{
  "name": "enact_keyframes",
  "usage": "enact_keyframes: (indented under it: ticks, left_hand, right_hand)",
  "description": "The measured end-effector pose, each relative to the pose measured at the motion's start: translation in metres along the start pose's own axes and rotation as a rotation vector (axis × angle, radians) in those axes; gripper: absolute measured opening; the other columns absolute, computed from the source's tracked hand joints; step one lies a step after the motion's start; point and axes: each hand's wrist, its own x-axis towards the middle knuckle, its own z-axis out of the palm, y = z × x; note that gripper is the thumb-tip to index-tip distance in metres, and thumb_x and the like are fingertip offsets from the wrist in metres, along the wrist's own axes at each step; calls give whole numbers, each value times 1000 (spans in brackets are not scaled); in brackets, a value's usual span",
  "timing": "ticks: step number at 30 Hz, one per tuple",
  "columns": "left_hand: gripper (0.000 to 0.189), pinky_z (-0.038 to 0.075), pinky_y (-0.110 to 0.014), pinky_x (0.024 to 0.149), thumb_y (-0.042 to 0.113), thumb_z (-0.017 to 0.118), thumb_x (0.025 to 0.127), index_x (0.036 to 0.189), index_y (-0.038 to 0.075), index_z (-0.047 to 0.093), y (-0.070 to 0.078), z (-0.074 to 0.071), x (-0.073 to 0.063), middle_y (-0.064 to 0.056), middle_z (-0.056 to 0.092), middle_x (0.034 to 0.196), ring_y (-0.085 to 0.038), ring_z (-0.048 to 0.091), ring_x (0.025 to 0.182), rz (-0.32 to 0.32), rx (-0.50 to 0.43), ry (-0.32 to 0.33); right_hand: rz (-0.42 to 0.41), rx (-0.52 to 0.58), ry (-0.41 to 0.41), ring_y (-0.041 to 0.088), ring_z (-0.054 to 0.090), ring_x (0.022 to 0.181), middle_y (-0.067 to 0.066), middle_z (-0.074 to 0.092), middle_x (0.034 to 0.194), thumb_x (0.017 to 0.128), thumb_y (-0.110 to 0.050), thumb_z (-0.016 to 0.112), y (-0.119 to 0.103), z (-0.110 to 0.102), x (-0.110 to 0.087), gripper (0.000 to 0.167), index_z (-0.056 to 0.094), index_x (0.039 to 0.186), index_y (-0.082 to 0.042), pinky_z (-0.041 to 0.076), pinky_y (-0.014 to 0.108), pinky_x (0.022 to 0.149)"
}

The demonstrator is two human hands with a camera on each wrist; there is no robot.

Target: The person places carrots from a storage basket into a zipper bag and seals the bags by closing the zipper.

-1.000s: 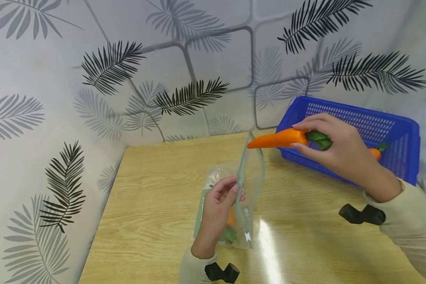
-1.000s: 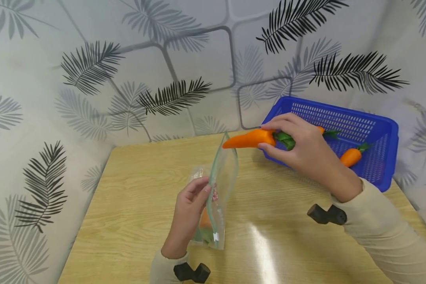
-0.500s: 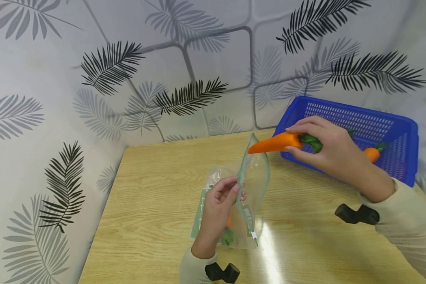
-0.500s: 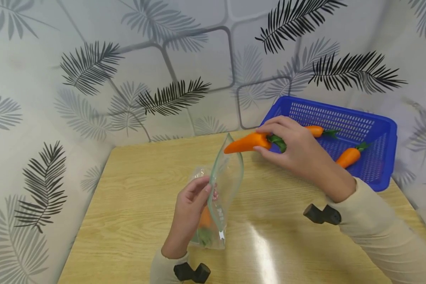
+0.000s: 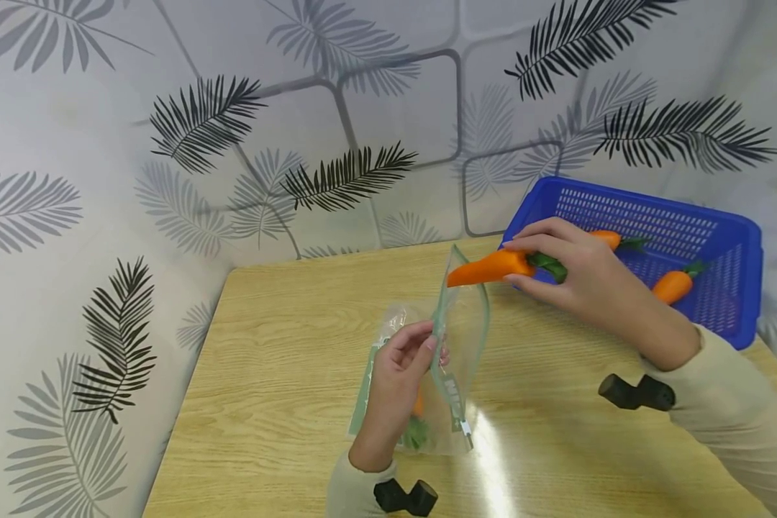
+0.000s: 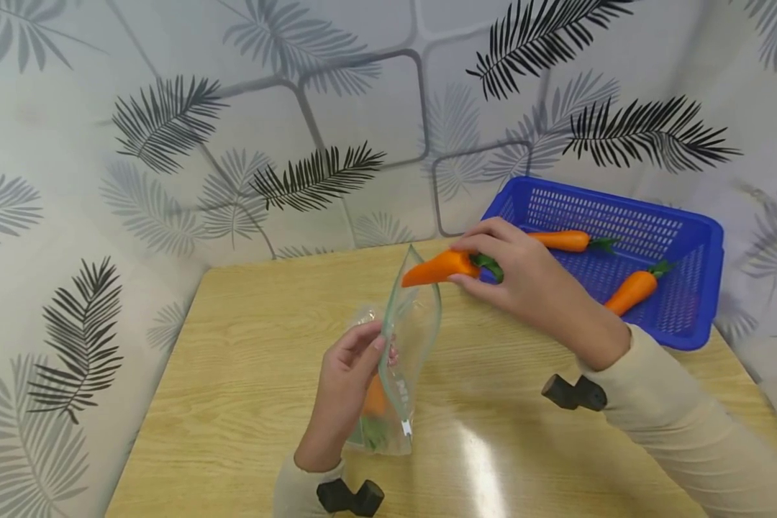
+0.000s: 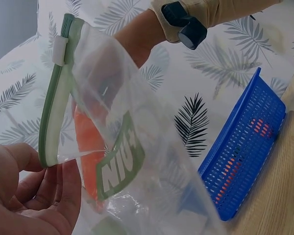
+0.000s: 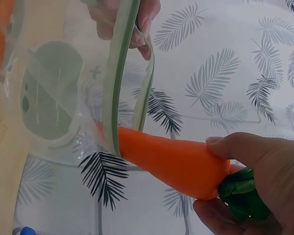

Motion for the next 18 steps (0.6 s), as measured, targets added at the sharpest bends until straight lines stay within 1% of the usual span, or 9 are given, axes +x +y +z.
enact_keyframes:
  ticks: [5, 12, 18]
  left_hand:
    - [26, 54, -33, 78, 12, 56, 94, 114, -4, 57, 1, 0, 1, -14, 59, 89, -19, 59, 78, 3, 7, 1]
    - [25, 54, -32, 76, 11, 56, 94, 114, -4, 57, 1, 0, 2, -12, 59, 89, -19, 59, 78, 13, 1, 2]
    - [24, 54, -32, 76, 8, 55, 94, 114, -4, 57, 2, 0, 2, -12, 59, 89, -19, 59, 78, 30, -10, 12]
  right_hand:
    - [8, 1, -34, 7, 53, 83, 1, 58, 108, 74, -16, 80, -3, 2, 2, 39, 66, 110, -9, 41, 13, 67]
    - [25, -3, -68, 7, 53, 82, -1, 58, 106, 75, -19, 79, -7, 4, 6, 39, 66, 111, -9, 43, 15, 68]
    - [26, -3, -50, 9, 55, 84, -1, 58, 106, 73, -18, 80, -11, 2, 7, 39, 67, 109, -9, 43, 15, 69]
